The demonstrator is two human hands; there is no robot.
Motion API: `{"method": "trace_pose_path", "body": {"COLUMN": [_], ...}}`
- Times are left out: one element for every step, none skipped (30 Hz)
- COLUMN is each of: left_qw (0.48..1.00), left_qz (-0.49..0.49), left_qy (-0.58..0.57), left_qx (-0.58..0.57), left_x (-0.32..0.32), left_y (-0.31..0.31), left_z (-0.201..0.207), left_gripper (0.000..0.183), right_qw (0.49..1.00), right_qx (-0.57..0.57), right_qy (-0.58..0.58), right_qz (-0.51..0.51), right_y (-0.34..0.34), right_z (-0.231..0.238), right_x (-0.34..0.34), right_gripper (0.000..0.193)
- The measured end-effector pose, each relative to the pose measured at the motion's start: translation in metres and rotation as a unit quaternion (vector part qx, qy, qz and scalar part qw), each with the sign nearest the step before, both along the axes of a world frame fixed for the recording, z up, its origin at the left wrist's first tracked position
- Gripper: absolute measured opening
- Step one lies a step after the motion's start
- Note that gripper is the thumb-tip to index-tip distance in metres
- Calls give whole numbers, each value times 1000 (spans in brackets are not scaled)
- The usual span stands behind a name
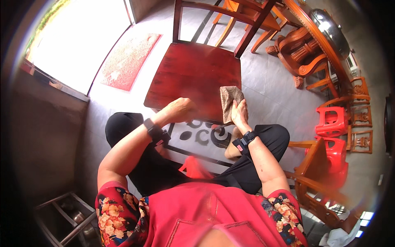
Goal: The person wipes the seat and the backrest of the chair with a cloth.
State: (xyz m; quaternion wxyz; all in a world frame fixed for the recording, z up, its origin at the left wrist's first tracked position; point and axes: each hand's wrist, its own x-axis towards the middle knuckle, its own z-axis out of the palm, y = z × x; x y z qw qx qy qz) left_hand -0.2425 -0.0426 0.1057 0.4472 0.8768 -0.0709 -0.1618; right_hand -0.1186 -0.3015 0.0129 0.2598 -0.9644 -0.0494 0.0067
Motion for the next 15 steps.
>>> {"method": "trace_pose_path", "body": {"left_qw": [998, 992, 987, 981, 981, 980, 980, 979, 978, 976, 977, 977, 976, 975, 972], "left_qz": [-1, -6, 34, 77, 82, 84, 87, 99, 100, 102, 90, 101, 92, 88, 87], "left_qy": [-55, -107, -114, -118, -106, -95, -84, -100, -95, -89, -90, -101, -107, -111, -114], "left_qx": [36, 71, 105, 135, 141, 150, 158, 146, 158, 169, 171, 157, 164, 174, 185], "left_x": [1, 1, -2, -4, -7, -9, -9, -6, -8, -11, -3, -2, -2, -2, -3], "left_y": [0, -3, -4, -6, -5, -3, -1, 0, -1, -2, -10, -11, -11, -10, -8], "left_z": [-12, -24, -27, -29, -25, -18, -16, -21, -20, -17, -17, -23, -25, -26, -27], "left_gripper": [31, 32, 33, 34, 34, 35, 35, 36, 36, 36, 36, 36, 36, 37, 37], "right_qw": [1000, 998, 995, 997, 996, 996, 995, 995, 995, 996, 993, 994, 991, 990, 992], "right_qx": [-5, -10, -15, -16, -17, -8, 1, 2, 0, 10, 24, 24, 55, 65, 71], "right_qy": [29, 59, 91, 66, 77, 82, 88, 90, 92, 78, 90, 92, 96, 95, 86], "right_qz": [-5, -16, -26, -29, -35, -39, -44, -40, -37, -33, -76, -54, -76, -76, -66], "right_y": [2, 1, 2, 3, 10, 18, 27, 36, 43, 50, 32, 32, 34, 43, 56], "right_z": [2, 1, 0, -2, -3, -1, -1, -2, -4, -6, -45, -59, -66, -67, -60], "right_x": [11, 25, 39, 54, 70, 83, 96, 113, 123, 134, 179, 201, 217, 226, 226], "right_gripper": [57, 58, 59, 55, 53, 53, 52, 53, 53, 49, 49, 50, 49, 49, 49]}}
